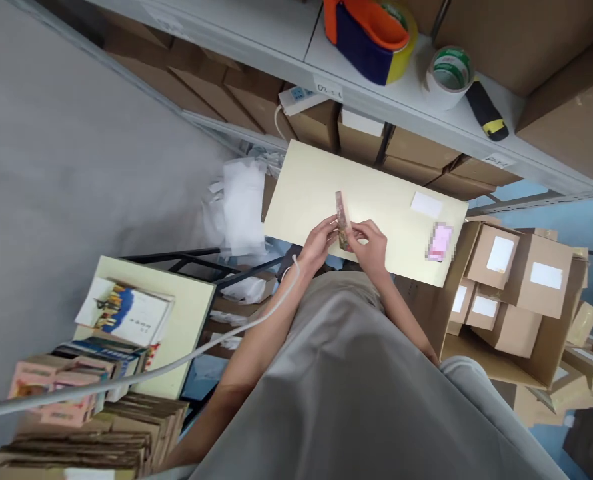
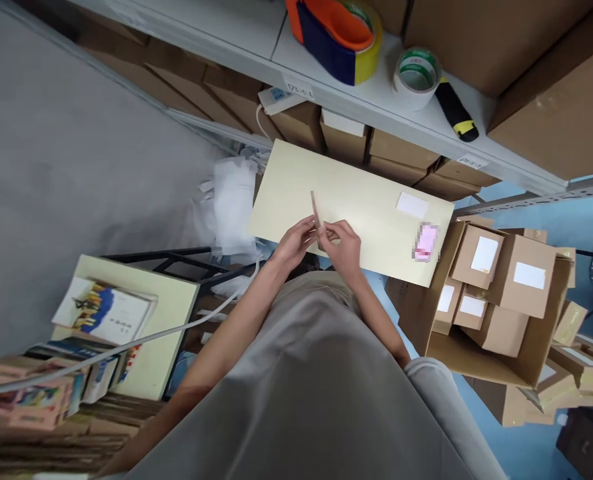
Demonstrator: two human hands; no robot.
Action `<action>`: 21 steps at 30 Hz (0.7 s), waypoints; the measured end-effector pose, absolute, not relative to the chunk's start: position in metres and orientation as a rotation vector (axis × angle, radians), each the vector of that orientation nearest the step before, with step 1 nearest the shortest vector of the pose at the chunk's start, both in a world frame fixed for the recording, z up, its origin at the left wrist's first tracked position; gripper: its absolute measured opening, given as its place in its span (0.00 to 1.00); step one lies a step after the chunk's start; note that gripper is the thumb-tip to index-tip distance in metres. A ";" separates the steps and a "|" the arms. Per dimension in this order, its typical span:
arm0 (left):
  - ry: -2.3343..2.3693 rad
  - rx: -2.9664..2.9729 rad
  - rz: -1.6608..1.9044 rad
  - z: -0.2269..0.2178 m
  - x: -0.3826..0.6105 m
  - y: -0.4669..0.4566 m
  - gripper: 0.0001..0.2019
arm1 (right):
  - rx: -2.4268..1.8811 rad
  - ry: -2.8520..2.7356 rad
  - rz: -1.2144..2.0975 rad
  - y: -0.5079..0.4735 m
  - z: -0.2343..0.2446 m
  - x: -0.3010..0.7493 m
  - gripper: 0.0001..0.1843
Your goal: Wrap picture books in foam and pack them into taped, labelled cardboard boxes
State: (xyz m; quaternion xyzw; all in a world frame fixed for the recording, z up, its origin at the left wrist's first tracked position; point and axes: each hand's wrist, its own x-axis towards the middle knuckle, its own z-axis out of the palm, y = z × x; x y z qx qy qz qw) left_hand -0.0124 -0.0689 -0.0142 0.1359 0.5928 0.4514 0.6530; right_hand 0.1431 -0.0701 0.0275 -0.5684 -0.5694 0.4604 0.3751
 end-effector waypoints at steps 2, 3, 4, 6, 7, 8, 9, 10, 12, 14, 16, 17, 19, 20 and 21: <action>1.450 0.284 1.042 -0.022 -0.027 -0.075 0.24 | -1.479 -1.368 1.241 -0.056 0.016 0.142 0.21; 1.486 0.272 1.059 -0.027 -0.034 -0.076 0.26 | -1.492 -1.348 1.259 -0.049 0.009 0.140 0.24; 1.514 0.274 1.079 -0.031 -0.041 -0.076 0.27 | -1.509 -1.344 1.270 -0.042 0.002 0.137 0.26; 1.575 0.343 1.115 -0.040 -0.057 -0.071 0.28 | -1.548 -1.379 1.279 -0.029 -0.011 0.127 0.28; 1.621 0.414 1.123 -0.044 -0.067 -0.067 0.29 | -1.566 -1.406 1.280 -0.023 -0.018 0.119 0.29; 1.678 0.505 1.120 -0.049 -0.078 -0.061 0.29 | -1.581 -1.431 1.282 -0.017 -0.025 0.110 0.29; 1.744 0.610 1.107 -0.055 -0.090 -0.054 0.28 | -1.593 -1.445 1.285 -0.010 -0.032 0.099 0.29; 1.811 0.720 1.084 -0.061 -0.103 -0.046 0.28 | -1.606 -1.442 1.292 -0.004 -0.040 0.087 0.30; 1.912 0.921 1.037 -0.075 -0.127 -0.026 0.27 | -1.650 -1.377 1.319 0.011 -0.059 0.062 0.31; 1.945 1.056 1.029 -0.091 -0.145 -0.003 0.26 | -1.720 -1.267 1.338 0.028 -0.080 0.037 0.31; 1.928 1.126 1.031 -0.107 -0.156 0.020 0.28 | -1.810 -1.172 1.325 0.046 -0.101 0.016 0.29; 1.918 1.152 0.999 -0.115 -0.159 0.031 0.29 | -1.855 -1.142 1.305 0.054 -0.111 0.008 0.28; 1.909 1.190 0.863 -0.129 -0.162 0.049 0.31 | -1.922 -1.122 1.246 0.068 -0.130 -0.005 0.27; 1.895 1.195 0.802 -0.135 -0.162 0.056 0.32 | -1.915 -1.159 1.244 0.074 -0.138 -0.010 0.27; 1.869 1.193 0.760 -0.141 -0.163 0.061 0.32 | -1.901 -1.210 1.244 0.078 -0.144 -0.015 0.28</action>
